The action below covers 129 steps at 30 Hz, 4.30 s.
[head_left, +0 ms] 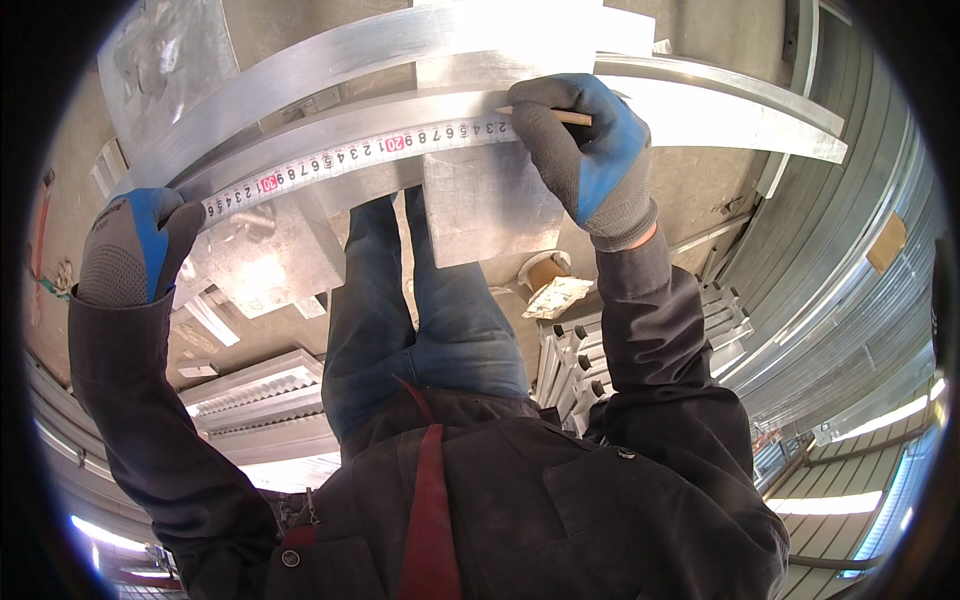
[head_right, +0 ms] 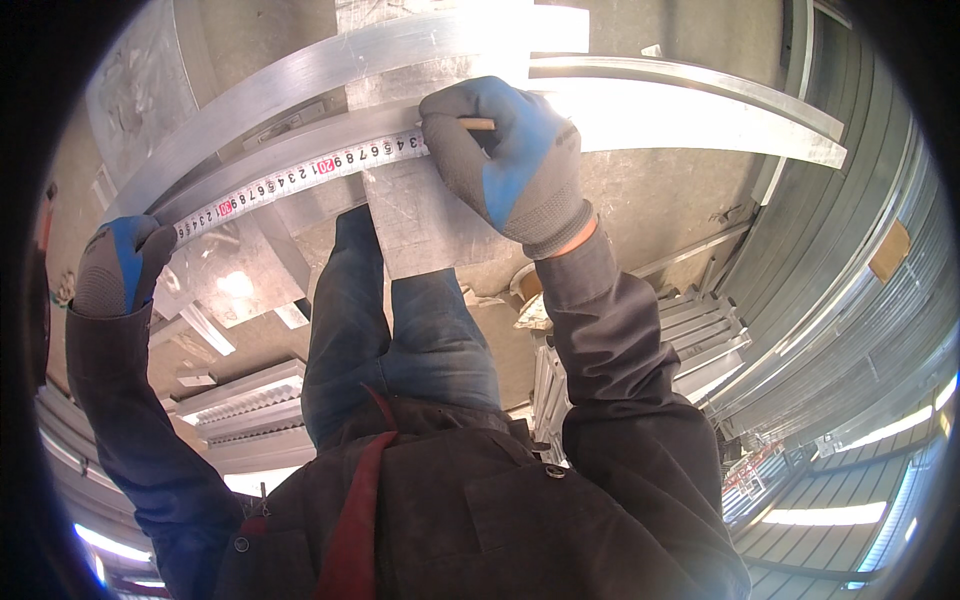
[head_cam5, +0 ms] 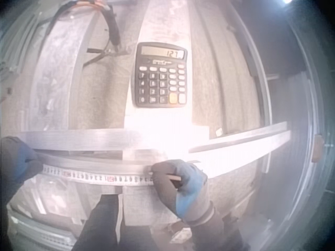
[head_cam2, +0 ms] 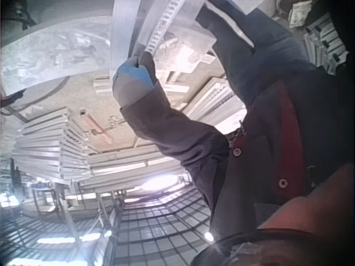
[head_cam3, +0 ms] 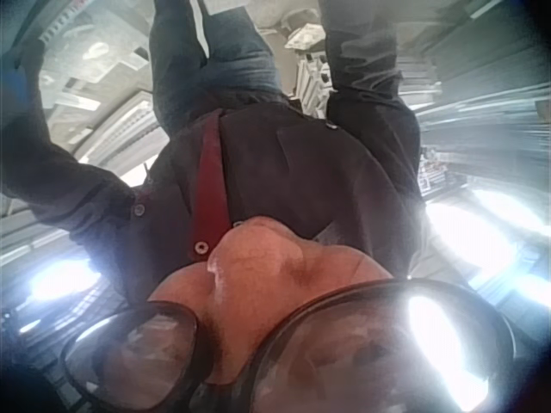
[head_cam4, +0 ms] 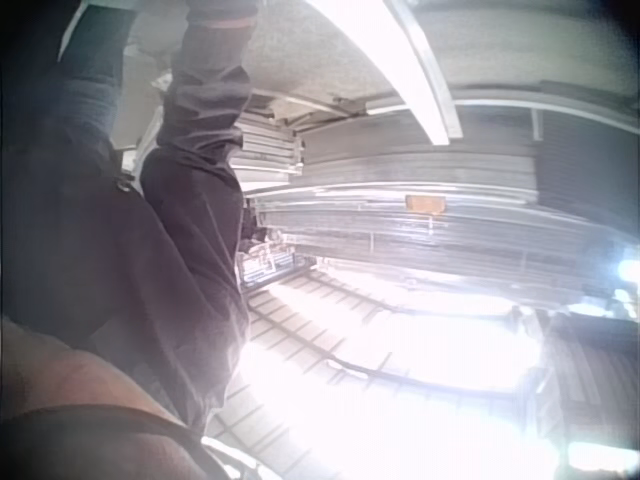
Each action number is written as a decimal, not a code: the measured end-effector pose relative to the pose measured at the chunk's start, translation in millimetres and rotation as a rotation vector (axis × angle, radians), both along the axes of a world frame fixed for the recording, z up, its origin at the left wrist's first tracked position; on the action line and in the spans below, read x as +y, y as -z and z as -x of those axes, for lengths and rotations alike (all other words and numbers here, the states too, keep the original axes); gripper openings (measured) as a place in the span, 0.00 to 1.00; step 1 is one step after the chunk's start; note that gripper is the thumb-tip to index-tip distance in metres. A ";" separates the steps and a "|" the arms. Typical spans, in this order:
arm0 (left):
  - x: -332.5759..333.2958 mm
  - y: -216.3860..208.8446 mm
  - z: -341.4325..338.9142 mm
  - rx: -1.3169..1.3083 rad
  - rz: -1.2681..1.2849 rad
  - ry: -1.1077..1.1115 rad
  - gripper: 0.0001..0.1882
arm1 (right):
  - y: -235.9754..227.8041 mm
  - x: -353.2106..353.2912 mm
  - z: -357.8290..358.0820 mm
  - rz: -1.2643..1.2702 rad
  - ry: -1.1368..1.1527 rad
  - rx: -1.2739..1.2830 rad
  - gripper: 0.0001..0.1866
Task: The person measures a curved aluminum profile with a tape measure and marks it with a pencil. They use a calculator to compute dimensions, then reposition the tape measure to mark additional points on the profile.
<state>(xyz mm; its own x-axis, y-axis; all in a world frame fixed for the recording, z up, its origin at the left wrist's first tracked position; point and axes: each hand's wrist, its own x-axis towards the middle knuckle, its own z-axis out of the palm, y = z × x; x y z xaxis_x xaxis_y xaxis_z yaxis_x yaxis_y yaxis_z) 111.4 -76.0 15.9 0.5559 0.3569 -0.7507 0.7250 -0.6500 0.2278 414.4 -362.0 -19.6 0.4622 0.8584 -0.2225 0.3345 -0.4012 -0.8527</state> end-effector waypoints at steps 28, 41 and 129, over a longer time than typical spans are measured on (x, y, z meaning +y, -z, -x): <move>-0.9 -5.4 -2.6 -0.010 0.048 -0.056 0.19 | -5.3 -2.0 -2.9 -0.061 0.108 0.127 0.11; 1.9 -5.5 -9.2 -0.030 0.018 0.006 0.22 | -0.9 -66.0 -5.8 0.009 0.813 0.258 0.23; -2.7 -17.6 -13.3 0.089 0.064 -0.112 0.19 | -32.5 -12.2 -22.1 -0.141 0.562 -0.045 0.22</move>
<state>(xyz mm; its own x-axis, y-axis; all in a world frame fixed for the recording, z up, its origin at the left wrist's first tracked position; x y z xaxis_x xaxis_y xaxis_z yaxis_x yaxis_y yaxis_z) 124.6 -78.6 33.5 0.4453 0.3628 -0.8186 0.8114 -0.5501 0.1976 436.5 -374.3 12.9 0.8618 0.4985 -0.0933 0.1403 -0.4111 -0.9007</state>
